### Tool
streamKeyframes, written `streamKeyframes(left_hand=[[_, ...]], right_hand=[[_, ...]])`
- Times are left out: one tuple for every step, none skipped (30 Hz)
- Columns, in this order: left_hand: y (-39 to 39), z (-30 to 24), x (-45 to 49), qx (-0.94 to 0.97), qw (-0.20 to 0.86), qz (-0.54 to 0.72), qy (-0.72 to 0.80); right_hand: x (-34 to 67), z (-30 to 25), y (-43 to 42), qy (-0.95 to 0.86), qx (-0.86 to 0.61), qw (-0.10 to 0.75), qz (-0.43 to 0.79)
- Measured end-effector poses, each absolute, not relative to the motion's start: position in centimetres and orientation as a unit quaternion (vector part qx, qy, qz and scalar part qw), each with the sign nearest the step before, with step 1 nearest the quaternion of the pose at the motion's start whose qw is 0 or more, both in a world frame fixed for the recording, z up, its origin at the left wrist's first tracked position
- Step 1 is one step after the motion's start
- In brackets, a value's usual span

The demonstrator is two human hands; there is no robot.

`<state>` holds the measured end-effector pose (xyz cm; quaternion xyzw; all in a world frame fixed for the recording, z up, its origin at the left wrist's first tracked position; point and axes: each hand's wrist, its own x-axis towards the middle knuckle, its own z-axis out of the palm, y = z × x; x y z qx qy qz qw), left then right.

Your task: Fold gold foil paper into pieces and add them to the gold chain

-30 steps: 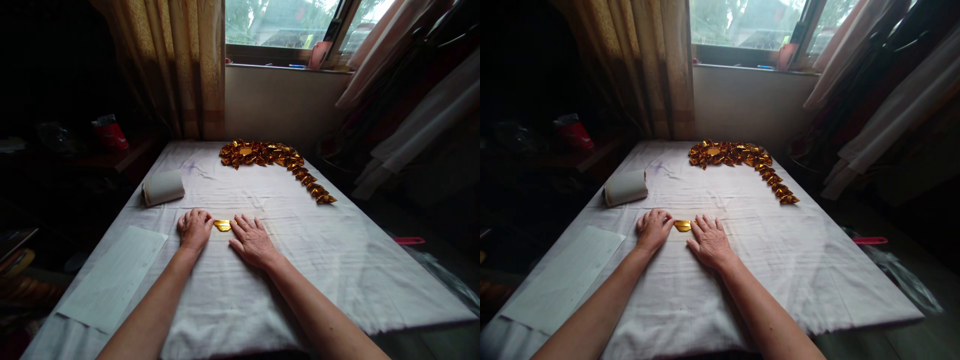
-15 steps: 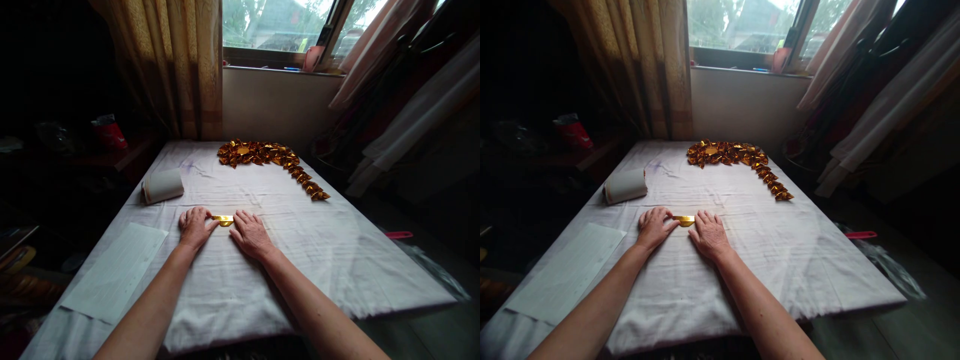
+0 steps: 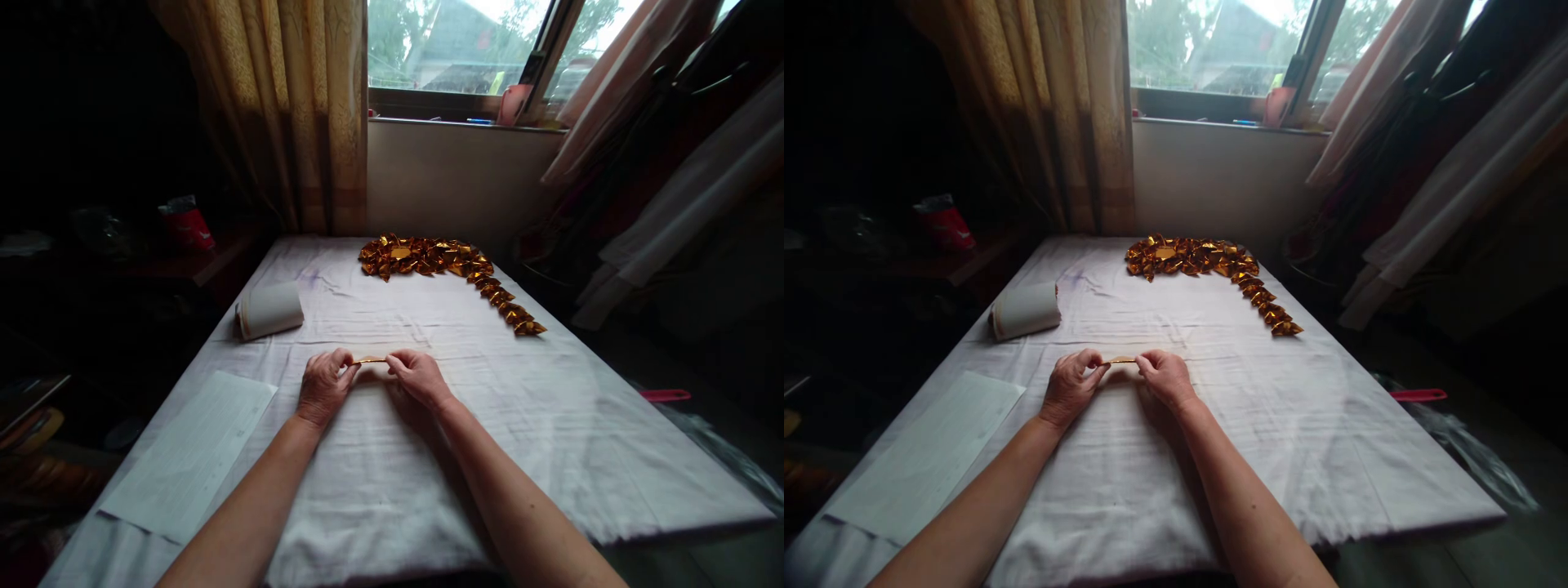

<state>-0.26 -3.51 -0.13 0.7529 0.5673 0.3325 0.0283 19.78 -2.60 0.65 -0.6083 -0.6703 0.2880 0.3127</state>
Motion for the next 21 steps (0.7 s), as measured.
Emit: streamKeyframes(left_hand=[[-3.4,-0.2,-0.2,0.752,0.031,0.335,0.567],[-3.3,-0.2,-0.2,0.75,0.036,0.335,0.569],[-3.2,-0.2,-0.2,0.747,0.044,0.335,0.573],[-3.0,-0.2,-0.2,0.743,0.053,0.334,0.577],[-2.8,-0.2,-0.2,0.741,0.065,0.333,0.58],[-2.5,-0.1,-0.2,0.74,0.077,0.334,0.579],[-2.2,-0.1,-0.2,0.74,0.09,0.336,0.576],[-1.9,0.0,-0.2,0.74,0.102,0.338,0.572],[-1.6,0.0,-0.2,0.74,0.113,0.339,0.569],[-1.2,0.1,-0.2,0.739,0.122,0.34,0.569],[-0.9,0.1,-0.2,0.735,0.13,0.34,0.572],[-0.6,0.0,-0.2,0.73,0.136,0.339,0.578],[-0.3,0.0,-0.2,0.724,0.14,0.338,0.586],[-0.1,-0.1,-0.1,0.719,0.141,0.336,0.592],[0.1,-0.2,-0.1,0.716,0.138,0.334,0.597],[0.1,-0.3,0.0,0.718,0.13,0.33,0.599],[0.1,-0.4,0.0,0.724,0.118,0.323,0.598],[0.1,-0.4,0.1,0.732,0.1,0.315,0.595],[0.0,-0.4,0.2,0.742,0.081,0.306,0.591],[-0.1,-0.3,0.3,0.75,0.063,0.297,0.588],[-0.2,-0.3,0.3,0.755,0.05,0.289,0.586]], right_hand=[[19.8,0.5,-2.4,-0.67,-0.598,0.323,0.3],[19.9,0.3,-2.2,-0.668,-0.588,0.334,0.311],[19.9,0.2,-2.0,-0.666,-0.58,0.344,0.318],[20.0,0.2,-1.8,-0.664,-0.574,0.353,0.325],[20.0,0.1,-1.6,-0.661,-0.57,0.361,0.329],[20.0,0.2,-1.3,-0.659,-0.568,0.366,0.332],[20.1,0.2,-1.0,-0.657,-0.566,0.369,0.334],[20.1,0.3,-0.6,-0.654,-0.566,0.373,0.336],[20.1,0.3,-0.3,-0.652,-0.565,0.376,0.338],[20.0,0.3,0.1,-0.649,-0.565,0.379,0.34],[20.0,0.3,0.4,-0.646,-0.565,0.382,0.342],[19.9,0.3,0.7,-0.644,-0.565,0.384,0.344],[19.8,0.1,1.0,-0.643,-0.564,0.386,0.345],[19.7,0.0,1.2,-0.641,-0.564,0.388,0.346],[19.6,-0.2,1.4,-0.64,-0.564,0.39,0.347],[19.5,-0.4,1.6,-0.638,-0.565,0.391,0.347],[19.4,-0.6,1.7,-0.636,-0.568,0.392,0.346],[19.4,-0.7,1.8,-0.631,-0.572,0.395,0.346],[19.3,-0.9,1.8,-0.625,-0.576,0.397,0.346],[19.3,-1.0,1.9,-0.619,-0.58,0.4,0.347],[19.3,-1.1,1.9,-0.613,-0.583,0.402,0.35]])
